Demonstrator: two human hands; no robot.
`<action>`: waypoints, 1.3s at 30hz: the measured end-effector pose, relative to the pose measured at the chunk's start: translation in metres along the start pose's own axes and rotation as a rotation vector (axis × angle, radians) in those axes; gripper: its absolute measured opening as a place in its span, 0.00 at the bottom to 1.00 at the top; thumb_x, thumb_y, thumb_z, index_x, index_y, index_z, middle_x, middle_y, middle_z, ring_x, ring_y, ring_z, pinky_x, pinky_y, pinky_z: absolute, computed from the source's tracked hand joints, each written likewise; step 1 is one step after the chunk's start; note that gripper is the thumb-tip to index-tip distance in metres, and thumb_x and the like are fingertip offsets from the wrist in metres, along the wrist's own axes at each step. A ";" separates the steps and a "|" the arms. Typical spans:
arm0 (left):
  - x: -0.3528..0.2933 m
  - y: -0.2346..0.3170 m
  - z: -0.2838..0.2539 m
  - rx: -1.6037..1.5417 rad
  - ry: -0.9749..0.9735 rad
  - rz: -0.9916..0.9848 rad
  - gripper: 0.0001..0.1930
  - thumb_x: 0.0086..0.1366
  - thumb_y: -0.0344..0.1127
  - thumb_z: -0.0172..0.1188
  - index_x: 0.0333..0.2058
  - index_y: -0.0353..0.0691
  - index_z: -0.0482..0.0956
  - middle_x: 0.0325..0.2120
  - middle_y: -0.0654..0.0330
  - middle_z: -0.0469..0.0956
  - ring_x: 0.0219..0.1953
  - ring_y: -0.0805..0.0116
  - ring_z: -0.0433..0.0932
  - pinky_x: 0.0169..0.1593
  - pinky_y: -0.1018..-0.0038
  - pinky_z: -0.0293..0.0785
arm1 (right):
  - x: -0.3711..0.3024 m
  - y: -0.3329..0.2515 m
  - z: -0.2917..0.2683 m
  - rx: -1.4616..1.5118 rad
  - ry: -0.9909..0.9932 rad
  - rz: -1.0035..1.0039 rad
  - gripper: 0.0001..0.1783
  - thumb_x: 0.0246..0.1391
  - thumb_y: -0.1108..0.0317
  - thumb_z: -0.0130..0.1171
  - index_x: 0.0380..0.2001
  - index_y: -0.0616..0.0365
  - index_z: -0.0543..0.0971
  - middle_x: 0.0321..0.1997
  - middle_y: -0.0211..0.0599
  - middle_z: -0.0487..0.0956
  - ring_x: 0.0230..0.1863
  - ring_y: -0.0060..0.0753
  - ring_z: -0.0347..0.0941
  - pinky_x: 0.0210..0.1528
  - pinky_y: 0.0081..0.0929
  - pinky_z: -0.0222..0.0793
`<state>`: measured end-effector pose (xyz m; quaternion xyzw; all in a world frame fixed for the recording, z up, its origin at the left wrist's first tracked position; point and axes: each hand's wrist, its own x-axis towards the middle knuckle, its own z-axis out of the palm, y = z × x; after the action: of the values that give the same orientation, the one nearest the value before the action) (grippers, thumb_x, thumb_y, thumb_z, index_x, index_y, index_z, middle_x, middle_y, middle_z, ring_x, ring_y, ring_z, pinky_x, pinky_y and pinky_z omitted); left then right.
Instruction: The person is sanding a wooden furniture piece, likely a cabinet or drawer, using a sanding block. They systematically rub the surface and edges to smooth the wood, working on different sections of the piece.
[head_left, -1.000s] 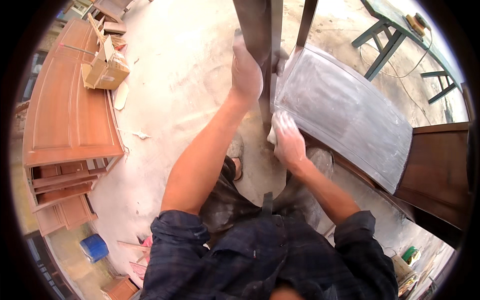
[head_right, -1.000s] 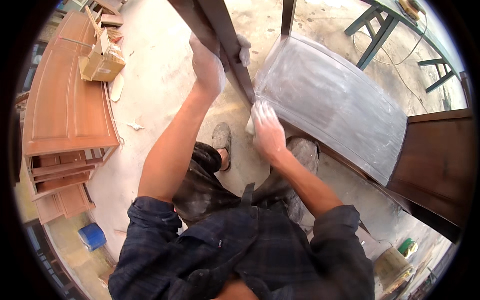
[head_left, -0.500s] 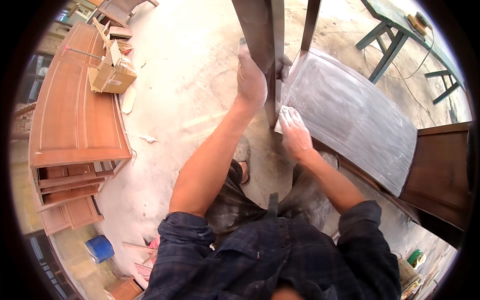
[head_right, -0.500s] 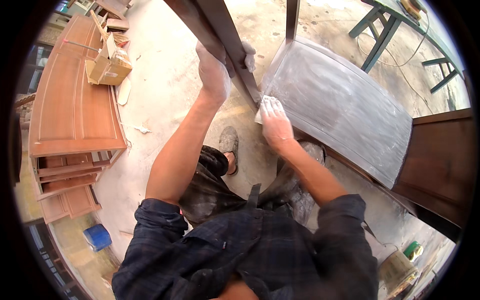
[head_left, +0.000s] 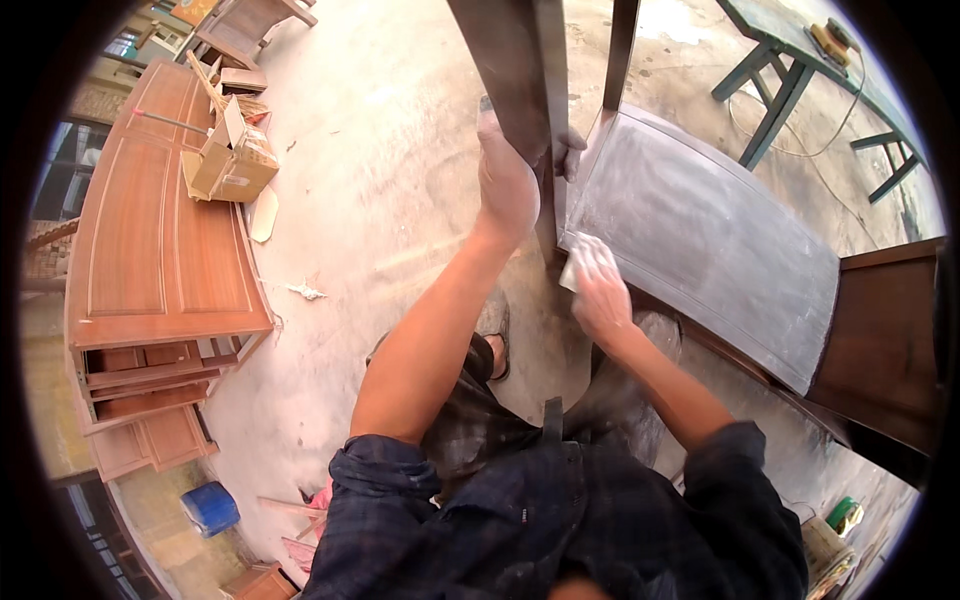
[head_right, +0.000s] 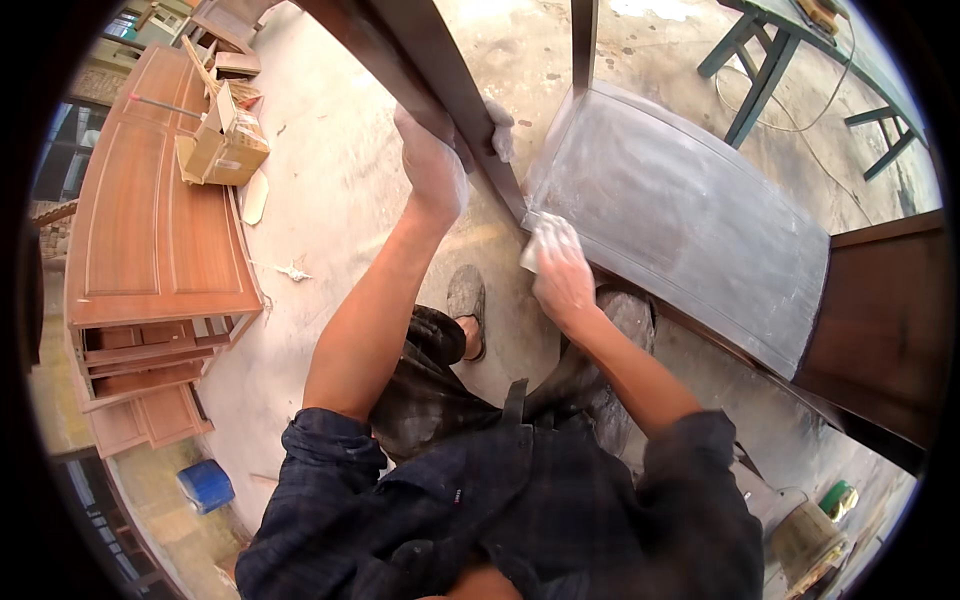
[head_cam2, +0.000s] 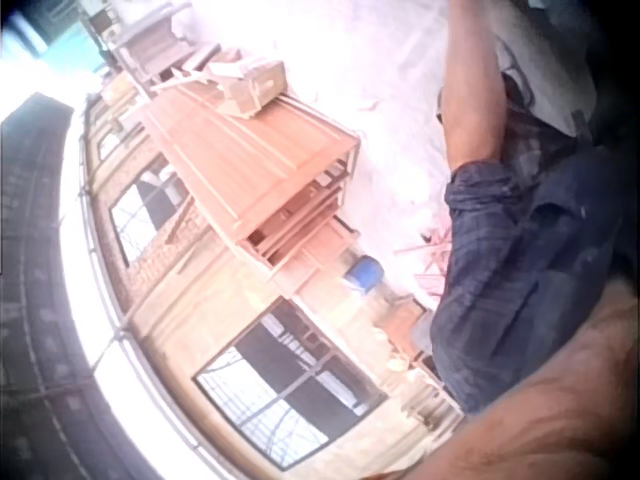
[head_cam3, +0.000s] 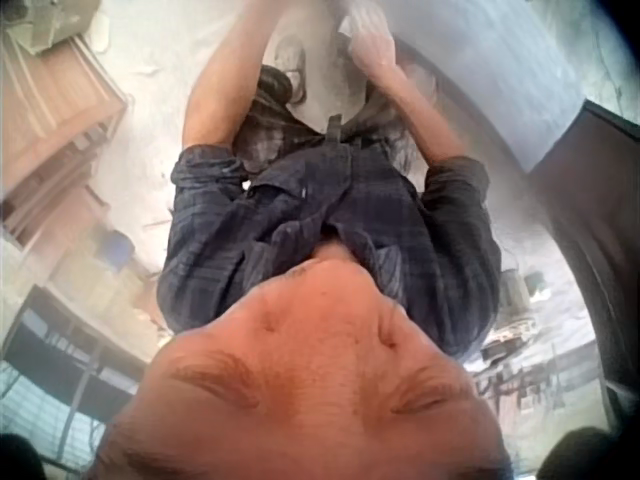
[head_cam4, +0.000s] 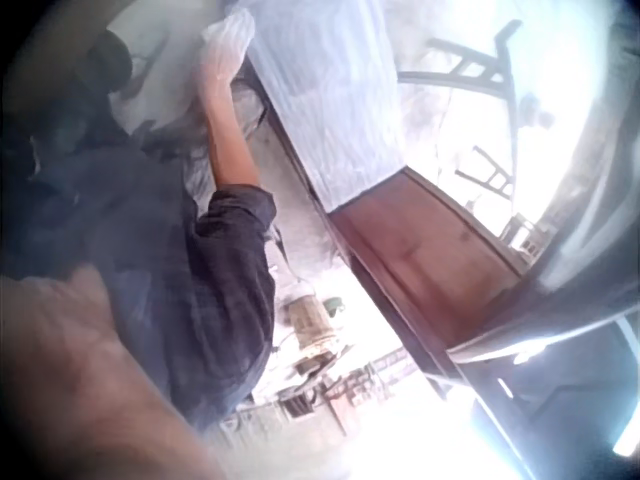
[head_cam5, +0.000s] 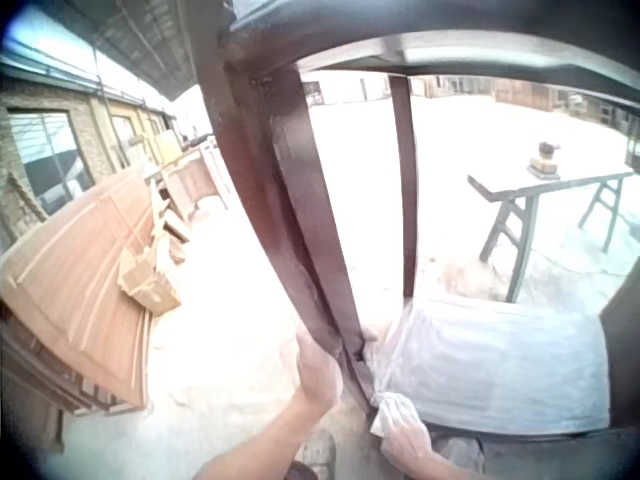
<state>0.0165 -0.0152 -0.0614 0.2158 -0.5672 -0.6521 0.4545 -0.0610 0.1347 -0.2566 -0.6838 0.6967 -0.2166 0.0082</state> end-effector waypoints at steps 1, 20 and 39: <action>0.000 -0.002 0.001 -0.021 0.003 -0.006 0.38 0.70 0.58 0.26 0.26 0.30 0.77 0.16 0.55 0.75 0.21 0.65 0.74 0.29 0.71 0.71 | 0.013 -0.006 0.003 0.013 0.007 0.009 0.33 0.45 0.77 0.52 0.59 0.75 0.68 0.66 0.58 0.68 0.70 0.54 0.60 0.75 0.42 0.50; -0.002 0.002 -0.003 -0.052 0.012 0.000 0.37 0.69 0.59 0.26 0.26 0.31 0.76 0.17 0.54 0.75 0.22 0.63 0.74 0.31 0.67 0.72 | -0.123 0.074 -0.089 -0.039 -0.031 0.211 0.37 0.39 0.83 0.52 0.59 0.67 0.71 0.65 0.55 0.69 0.69 0.54 0.61 0.73 0.42 0.54; 0.000 -0.007 0.002 -0.099 0.010 -0.027 0.38 0.68 0.63 0.30 0.28 0.32 0.77 0.18 0.53 0.74 0.23 0.60 0.73 0.32 0.67 0.71 | -0.030 0.055 -0.023 -0.053 0.048 0.145 0.33 0.43 0.76 0.52 0.58 0.70 0.71 0.64 0.59 0.70 0.69 0.56 0.61 0.74 0.42 0.53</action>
<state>0.0121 -0.0143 -0.0675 0.2040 -0.5290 -0.6843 0.4587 -0.1188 0.1680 -0.2617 -0.6260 0.7500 -0.2134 -0.0108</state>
